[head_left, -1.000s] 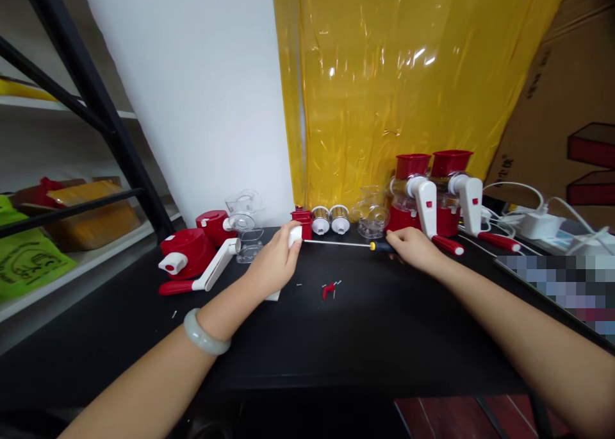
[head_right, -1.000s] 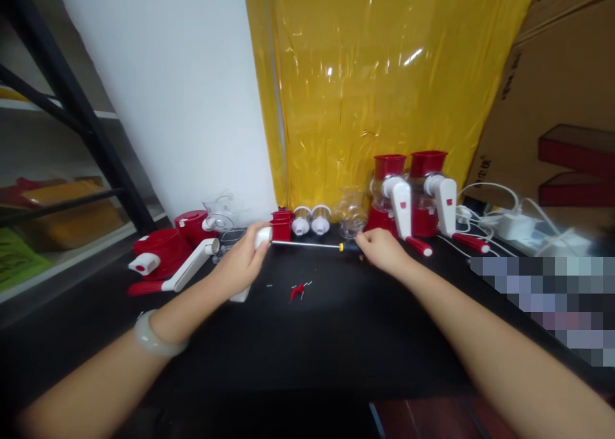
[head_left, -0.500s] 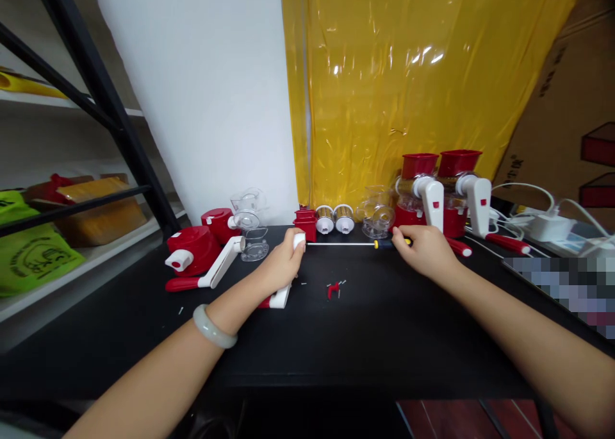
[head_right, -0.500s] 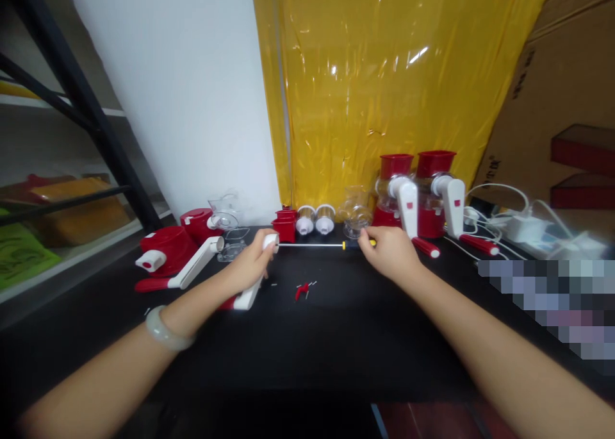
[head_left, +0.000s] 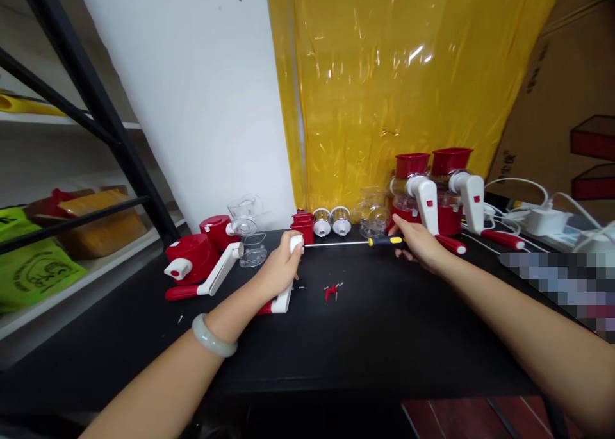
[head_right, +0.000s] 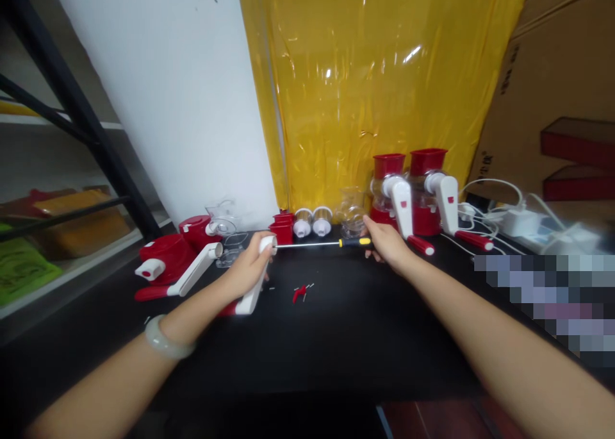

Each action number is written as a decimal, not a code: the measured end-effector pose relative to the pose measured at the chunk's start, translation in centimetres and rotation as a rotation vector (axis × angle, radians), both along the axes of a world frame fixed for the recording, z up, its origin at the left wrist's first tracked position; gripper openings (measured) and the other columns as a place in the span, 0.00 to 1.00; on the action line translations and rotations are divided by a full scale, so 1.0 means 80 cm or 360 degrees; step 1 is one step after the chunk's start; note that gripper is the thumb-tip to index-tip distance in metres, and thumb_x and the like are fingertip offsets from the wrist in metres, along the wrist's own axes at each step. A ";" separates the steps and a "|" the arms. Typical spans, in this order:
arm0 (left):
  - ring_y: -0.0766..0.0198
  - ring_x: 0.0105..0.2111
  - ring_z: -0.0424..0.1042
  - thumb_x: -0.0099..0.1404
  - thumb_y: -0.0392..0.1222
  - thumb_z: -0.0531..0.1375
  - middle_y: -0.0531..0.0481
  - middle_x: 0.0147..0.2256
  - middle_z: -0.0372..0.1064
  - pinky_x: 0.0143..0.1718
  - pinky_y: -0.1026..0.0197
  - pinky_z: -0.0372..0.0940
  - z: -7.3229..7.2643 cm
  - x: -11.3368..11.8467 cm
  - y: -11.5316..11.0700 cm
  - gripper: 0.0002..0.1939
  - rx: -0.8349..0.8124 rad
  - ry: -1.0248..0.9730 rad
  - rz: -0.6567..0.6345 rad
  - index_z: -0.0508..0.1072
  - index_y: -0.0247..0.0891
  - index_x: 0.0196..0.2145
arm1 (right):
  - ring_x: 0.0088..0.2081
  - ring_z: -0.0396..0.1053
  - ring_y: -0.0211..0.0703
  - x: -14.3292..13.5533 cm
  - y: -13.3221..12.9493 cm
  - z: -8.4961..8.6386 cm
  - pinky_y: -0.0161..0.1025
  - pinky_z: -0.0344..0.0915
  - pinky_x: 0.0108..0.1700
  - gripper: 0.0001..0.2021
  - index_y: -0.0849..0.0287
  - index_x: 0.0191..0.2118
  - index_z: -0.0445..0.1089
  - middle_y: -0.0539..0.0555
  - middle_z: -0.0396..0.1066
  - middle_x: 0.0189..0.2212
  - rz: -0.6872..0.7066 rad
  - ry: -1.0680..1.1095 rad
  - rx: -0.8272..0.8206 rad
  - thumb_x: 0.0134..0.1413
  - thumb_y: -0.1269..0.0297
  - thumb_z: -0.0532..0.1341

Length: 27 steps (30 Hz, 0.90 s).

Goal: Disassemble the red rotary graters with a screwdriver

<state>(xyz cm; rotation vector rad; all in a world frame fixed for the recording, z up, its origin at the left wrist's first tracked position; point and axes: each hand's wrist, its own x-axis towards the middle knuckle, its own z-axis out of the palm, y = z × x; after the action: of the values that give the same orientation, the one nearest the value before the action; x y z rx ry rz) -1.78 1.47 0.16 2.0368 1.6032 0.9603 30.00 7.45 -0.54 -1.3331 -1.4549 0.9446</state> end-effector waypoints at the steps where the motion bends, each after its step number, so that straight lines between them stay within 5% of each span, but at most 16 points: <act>1: 0.59 0.22 0.72 0.72 0.54 0.44 0.53 0.29 0.67 0.31 0.56 0.66 0.000 0.000 -0.001 0.23 -0.0004 0.0025 -0.0004 0.57 0.40 0.57 | 0.11 0.55 0.37 0.001 -0.001 0.001 0.34 0.47 0.15 0.25 0.57 0.28 0.67 0.51 0.64 0.11 -0.0052 -0.0098 0.0048 0.60 0.40 0.50; 7: 0.57 0.23 0.72 0.72 0.55 0.43 0.53 0.27 0.68 0.32 0.55 0.65 -0.005 -0.002 0.001 0.23 -0.0011 0.0025 0.0029 0.57 0.40 0.57 | 0.16 0.63 0.40 -0.001 -0.018 0.015 0.37 0.56 0.22 0.22 0.57 0.22 0.65 0.49 0.65 0.13 -0.0170 -0.0436 0.0446 0.60 0.48 0.52; 27: 0.66 0.19 0.67 0.72 0.53 0.45 0.54 0.31 0.62 0.23 0.62 0.66 -0.001 -0.007 0.010 0.19 -0.0203 -0.0210 0.0069 0.55 0.42 0.55 | 0.33 0.68 0.44 -0.003 -0.021 0.012 0.40 0.63 0.40 0.15 0.56 0.28 0.66 0.53 0.71 0.27 0.0004 -0.0432 0.0989 0.57 0.51 0.60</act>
<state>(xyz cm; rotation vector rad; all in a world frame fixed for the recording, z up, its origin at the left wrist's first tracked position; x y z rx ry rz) -2.36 2.25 0.09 1.8227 1.6015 0.9603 29.79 5.80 0.41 -1.0098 -1.7651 0.2645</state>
